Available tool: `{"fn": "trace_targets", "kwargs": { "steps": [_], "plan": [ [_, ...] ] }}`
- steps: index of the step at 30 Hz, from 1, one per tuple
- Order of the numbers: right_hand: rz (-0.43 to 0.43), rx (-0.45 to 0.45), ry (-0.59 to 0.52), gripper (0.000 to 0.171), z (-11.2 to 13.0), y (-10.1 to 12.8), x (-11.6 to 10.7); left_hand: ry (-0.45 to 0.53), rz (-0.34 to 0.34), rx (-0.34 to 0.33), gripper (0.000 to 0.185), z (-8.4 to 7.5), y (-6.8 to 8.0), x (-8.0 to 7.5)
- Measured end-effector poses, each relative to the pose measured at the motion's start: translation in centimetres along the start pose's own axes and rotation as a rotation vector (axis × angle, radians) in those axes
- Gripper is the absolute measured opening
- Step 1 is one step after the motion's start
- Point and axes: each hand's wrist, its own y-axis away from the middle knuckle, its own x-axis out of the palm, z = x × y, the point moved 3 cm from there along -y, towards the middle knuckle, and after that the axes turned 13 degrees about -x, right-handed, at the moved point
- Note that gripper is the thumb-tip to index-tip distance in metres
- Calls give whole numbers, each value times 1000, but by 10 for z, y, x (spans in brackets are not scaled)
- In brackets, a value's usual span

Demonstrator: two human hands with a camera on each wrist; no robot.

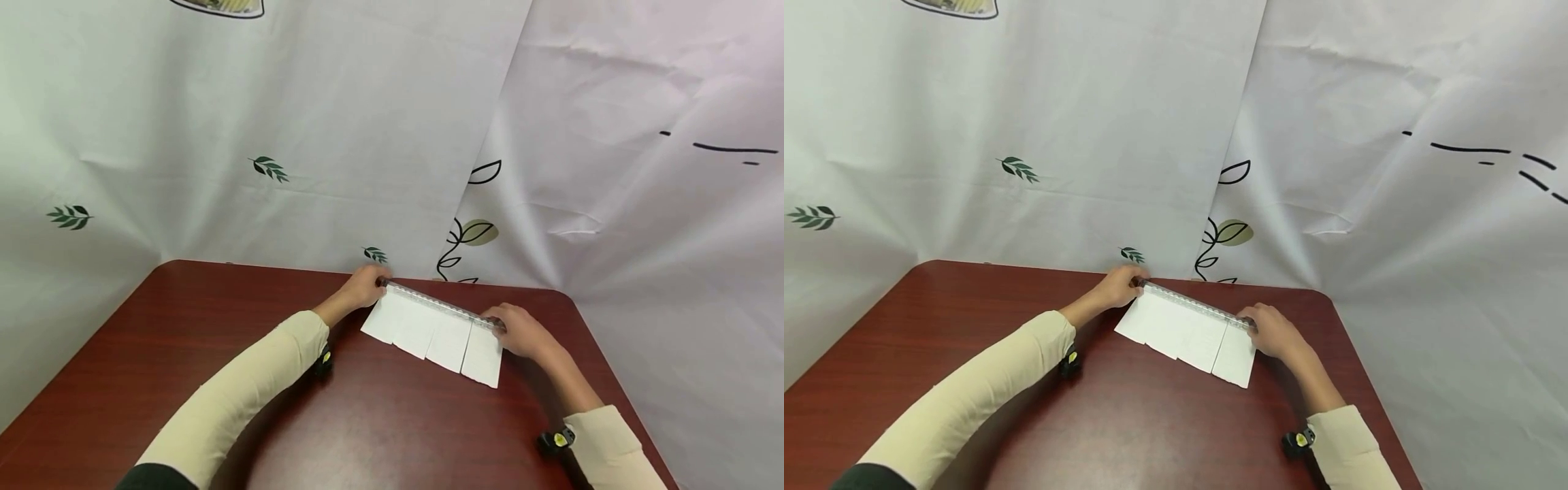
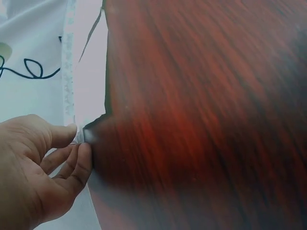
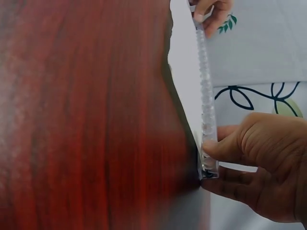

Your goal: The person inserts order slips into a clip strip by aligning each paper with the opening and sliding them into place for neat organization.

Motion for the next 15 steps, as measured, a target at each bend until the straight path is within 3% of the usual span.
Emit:
{"fn": "trace_targets", "kwargs": {
  "steps": [5, 11, 15],
  "plan": [
    [-15, 7, -5, 34, -2, 0, 0, 1, -37, 24, 38, 2, -5, 5],
    [-33, 8, -4, 34, -5, -1, 1, 14, -84, 45, 37, 20, -27, 22],
    [-38, 8, -6, 35, -7, -3, 2, -41, -94, 45, 34, 29, -39, 29]
  ]
}}
